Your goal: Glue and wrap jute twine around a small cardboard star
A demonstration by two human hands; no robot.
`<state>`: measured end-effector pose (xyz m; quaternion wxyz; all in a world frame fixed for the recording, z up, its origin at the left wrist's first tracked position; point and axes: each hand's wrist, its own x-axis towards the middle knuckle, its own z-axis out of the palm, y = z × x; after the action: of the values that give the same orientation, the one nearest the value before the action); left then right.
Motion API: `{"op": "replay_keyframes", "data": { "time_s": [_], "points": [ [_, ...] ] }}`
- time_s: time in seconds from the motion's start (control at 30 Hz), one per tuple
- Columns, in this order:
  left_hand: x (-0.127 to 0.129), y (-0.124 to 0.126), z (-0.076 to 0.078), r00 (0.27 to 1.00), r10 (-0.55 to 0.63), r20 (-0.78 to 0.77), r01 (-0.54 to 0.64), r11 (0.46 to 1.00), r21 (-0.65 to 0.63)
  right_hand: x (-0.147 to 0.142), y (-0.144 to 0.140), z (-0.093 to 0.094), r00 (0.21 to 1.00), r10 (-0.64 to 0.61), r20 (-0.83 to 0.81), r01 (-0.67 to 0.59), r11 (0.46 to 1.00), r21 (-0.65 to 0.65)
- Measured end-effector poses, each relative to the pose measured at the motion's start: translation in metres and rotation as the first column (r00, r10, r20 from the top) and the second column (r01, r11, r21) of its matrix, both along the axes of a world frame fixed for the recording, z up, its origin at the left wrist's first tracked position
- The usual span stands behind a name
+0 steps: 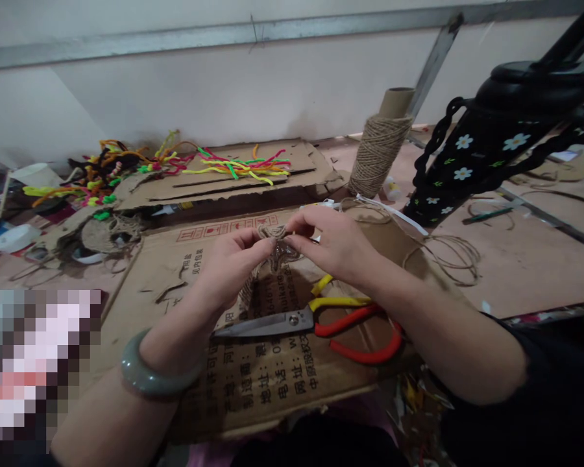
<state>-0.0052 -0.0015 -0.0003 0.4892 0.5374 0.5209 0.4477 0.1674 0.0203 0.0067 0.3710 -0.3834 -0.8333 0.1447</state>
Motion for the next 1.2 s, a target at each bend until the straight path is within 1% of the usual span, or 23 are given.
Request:
{"op": "replay_keyframes", "data": {
  "time_s": [0.07, 0.13, 0.2, 0.27, 0.37, 0.47, 0.6, 0.73, 0.83, 0.93, 1.0, 1.2],
  "points": [
    [0.000, -0.001, 0.001, 1.000, -0.003, 0.000, 0.003, 1.000, 0.006, 0.000, 0.001, 0.000, 0.998, -0.037, -0.052, 0.032, 0.994, -0.108],
    [0.001, -0.001, 0.002, 1.000, -0.005, -0.004, 0.005, 1.000, 0.007, -0.001, 0.003, -0.001, 0.993, -0.045, -0.109, 0.023, 0.980, -0.198],
    [0.002, -0.001, 0.002, 1.000, -0.007, -0.012, 0.007, 1.000, 0.004, -0.001, 0.006, -0.003, 0.986, -0.011, -0.168, -0.034, 0.965, -0.262],
    [0.002, -0.001, 0.003, 1.000, -0.003, -0.027, 0.003, 1.000, 0.002, -0.002, 0.009, -0.005, 0.974, 0.045, -0.221, -0.117, 0.939, -0.322],
    [0.003, -0.001, 0.003, 0.998, -0.010, -0.054, 0.011, 1.000, 0.019, -0.003, 0.011, -0.007, 0.961, 0.100, -0.258, -0.195, 0.905, -0.378],
    [0.003, -0.001, 0.002, 0.998, -0.030, -0.056, 0.032, 0.999, 0.032, -0.003, 0.010, -0.007, 0.960, 0.110, -0.257, -0.204, 0.904, -0.376],
    [0.003, -0.001, 0.001, 0.998, -0.055, -0.031, 0.056, 0.998, 0.020, -0.003, 0.009, -0.005, 0.964, 0.074, -0.256, -0.174, 0.903, -0.393],
    [0.002, -0.002, 0.000, 0.994, -0.099, 0.049, 0.099, 0.995, 0.000, -0.003, 0.010, -0.005, 0.959, 0.077, -0.274, -0.186, 0.897, -0.400],
    [0.001, -0.001, 0.000, 0.989, -0.092, 0.120, 0.096, 0.995, -0.029, -0.002, 0.011, -0.005, 0.959, 0.081, -0.273, -0.187, 0.902, -0.389],
    [0.000, 0.000, 0.000, 0.986, -0.085, 0.146, 0.092, 0.995, -0.041, -0.001, 0.011, -0.004, 0.959, 0.065, -0.275, -0.175, 0.902, -0.396],
    [-0.001, 0.001, 0.000, 0.987, -0.092, 0.131, 0.098, 0.994, -0.037, -0.001, 0.011, -0.004, 0.958, 0.055, -0.281, -0.170, 0.899, -0.403],
    [0.001, 0.001, 0.003, 0.995, -0.102, 0.001, 0.102, 0.994, -0.039, -0.002, 0.010, -0.004, 0.962, 0.064, -0.267, -0.176, 0.891, -0.418]
  ]
}}
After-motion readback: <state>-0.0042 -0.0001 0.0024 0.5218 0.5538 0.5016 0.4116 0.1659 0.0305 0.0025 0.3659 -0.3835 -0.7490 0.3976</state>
